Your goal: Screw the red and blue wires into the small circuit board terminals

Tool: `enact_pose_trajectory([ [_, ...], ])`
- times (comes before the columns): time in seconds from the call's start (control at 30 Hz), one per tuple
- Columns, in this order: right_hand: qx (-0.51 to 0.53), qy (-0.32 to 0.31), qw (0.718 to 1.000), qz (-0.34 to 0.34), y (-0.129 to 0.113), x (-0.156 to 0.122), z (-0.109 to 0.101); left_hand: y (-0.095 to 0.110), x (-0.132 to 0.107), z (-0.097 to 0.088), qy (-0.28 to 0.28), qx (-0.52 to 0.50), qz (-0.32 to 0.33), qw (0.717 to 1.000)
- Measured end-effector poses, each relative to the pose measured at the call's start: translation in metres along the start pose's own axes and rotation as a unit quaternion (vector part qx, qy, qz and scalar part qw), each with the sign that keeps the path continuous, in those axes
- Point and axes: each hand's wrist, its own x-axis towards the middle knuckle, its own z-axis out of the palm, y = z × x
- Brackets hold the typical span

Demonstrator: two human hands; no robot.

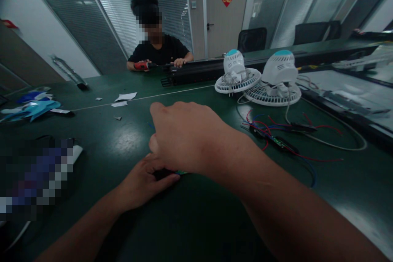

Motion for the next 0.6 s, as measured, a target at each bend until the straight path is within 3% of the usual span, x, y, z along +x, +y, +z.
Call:
enact_pose_trajectory([
  [0.6, 0.012, -0.002, 1.000, -0.004, -0.0001, -0.0018, -0.0012, -0.0009, -0.0008, 0.0003, 0.003, -0.013, -0.005, 1.000],
])
